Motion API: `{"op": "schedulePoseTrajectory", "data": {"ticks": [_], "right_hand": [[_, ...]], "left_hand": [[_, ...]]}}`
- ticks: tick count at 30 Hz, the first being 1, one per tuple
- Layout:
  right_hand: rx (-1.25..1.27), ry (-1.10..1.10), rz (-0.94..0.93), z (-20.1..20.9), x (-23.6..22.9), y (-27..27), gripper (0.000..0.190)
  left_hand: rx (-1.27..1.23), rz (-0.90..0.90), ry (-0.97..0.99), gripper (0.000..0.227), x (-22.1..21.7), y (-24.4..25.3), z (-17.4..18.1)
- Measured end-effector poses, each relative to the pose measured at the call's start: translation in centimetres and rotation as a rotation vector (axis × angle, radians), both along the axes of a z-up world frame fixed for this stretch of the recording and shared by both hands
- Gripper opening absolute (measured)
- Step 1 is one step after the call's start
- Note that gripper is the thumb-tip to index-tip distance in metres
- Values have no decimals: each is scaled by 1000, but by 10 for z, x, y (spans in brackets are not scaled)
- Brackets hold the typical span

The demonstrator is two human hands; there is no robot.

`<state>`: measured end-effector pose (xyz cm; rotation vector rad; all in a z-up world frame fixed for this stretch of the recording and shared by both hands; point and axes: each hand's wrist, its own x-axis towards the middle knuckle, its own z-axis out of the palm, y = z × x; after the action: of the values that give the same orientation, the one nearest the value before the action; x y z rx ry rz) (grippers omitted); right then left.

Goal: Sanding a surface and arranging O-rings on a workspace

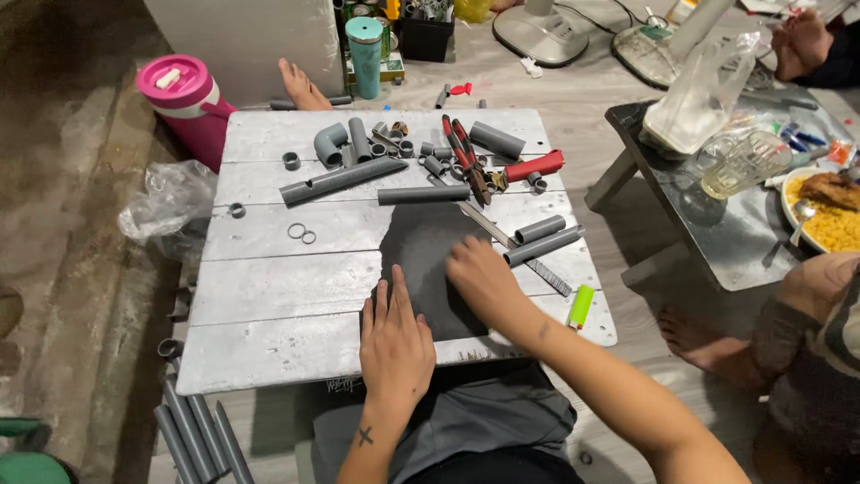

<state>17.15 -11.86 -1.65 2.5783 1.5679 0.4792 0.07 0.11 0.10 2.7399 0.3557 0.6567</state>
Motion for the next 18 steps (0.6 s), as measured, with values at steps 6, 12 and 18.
{"op": "schedulePoseTrajectory", "data": {"ticks": [6, 12, 18], "right_hand": [[90, 19, 229, -1, -45, 15, 9], [76, 42, 73, -2, 56, 62, 2], [-32, 165, -62, 15, 8, -14, 23]], "left_hand": [[20, -21, -5, 74, -2, 1, -4], [-10, -3, -5, 74, -1, 0, 1], [26, 14, -13, 75, -2, -1, 4]]}}
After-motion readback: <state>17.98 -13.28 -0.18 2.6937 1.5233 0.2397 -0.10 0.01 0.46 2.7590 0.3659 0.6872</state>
